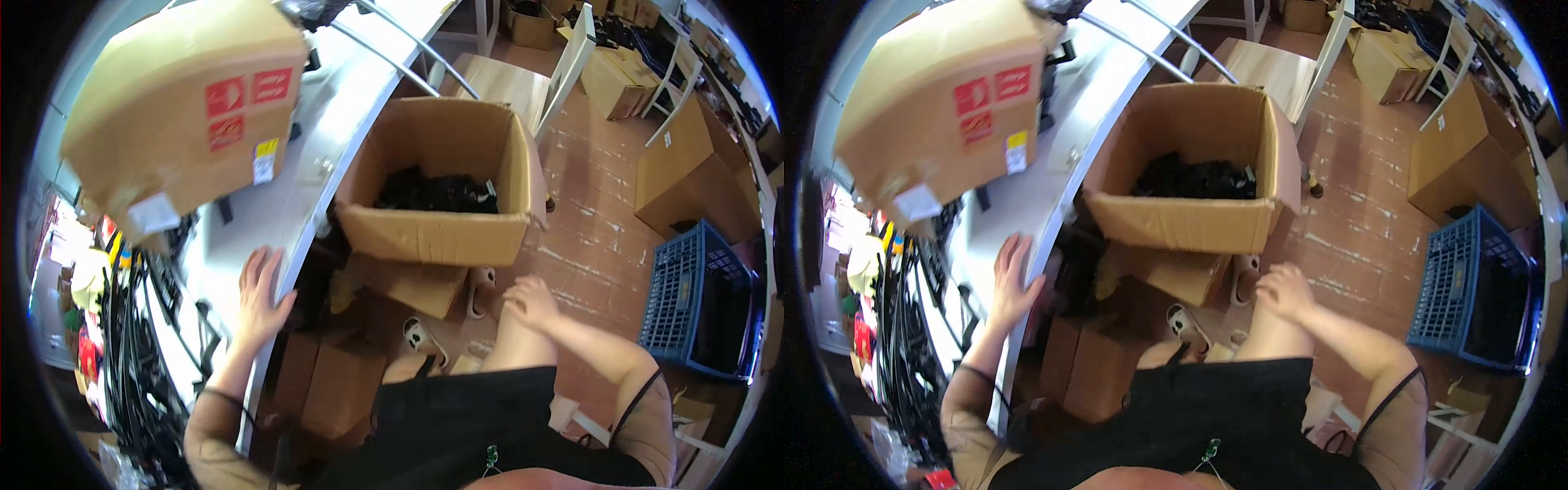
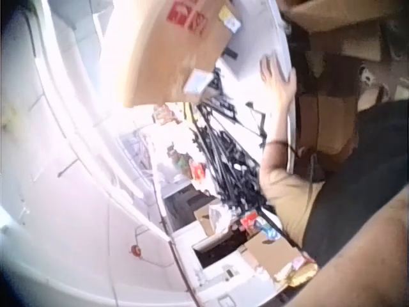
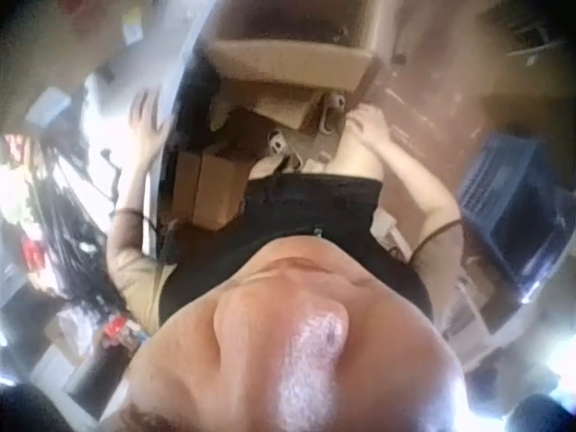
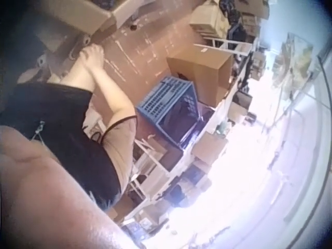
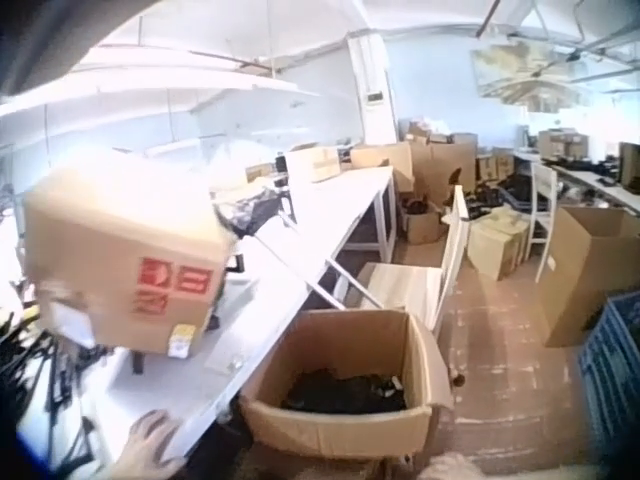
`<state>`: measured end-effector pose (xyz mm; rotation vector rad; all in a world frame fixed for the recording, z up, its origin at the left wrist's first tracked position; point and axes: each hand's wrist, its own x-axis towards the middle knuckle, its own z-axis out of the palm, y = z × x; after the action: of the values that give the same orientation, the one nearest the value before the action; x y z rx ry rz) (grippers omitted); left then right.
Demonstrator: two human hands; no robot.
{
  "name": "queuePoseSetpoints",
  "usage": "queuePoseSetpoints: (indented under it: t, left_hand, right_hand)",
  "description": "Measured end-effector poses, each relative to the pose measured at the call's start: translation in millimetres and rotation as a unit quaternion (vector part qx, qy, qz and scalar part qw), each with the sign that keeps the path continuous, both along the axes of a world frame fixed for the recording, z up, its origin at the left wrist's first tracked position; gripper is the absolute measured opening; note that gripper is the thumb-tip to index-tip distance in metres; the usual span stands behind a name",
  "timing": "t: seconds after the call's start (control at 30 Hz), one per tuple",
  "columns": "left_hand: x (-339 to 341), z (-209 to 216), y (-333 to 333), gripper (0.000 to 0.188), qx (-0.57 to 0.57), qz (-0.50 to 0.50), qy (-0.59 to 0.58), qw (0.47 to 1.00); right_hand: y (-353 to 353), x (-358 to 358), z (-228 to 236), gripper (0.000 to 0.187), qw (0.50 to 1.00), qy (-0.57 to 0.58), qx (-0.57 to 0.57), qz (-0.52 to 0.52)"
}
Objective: The person sorts black plastic industrial parts by hand, then packs them into cardboard boxes.
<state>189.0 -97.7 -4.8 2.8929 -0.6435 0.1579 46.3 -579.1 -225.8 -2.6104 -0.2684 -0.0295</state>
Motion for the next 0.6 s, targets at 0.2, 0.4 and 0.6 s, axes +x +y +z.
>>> queuePoseSetpoints:
  t: [0.2,0.4,0.6]
  left_hand:
    - [-0.7,5.7,-1.1,0.065,0.047,0.042,0.055,0.997]
    - [6.5,-7.1,12.9,0.072,0.046,-0.03,0.064,0.996]
    - [13.3,5.4,5.0,0.059,0.074,-0.039,0.059,0.995]
  right_hand:
    - [-17.7,37.2,-5.0,0.027,0.988,0.153,-0.002,0.031]
    - [-55.0,76.3,-37.3,0.032,0.943,0.325,-0.021,-0.067]
    - [-103.9,70.9,-21.9,0.035,0.899,0.393,-0.028,-0.192]
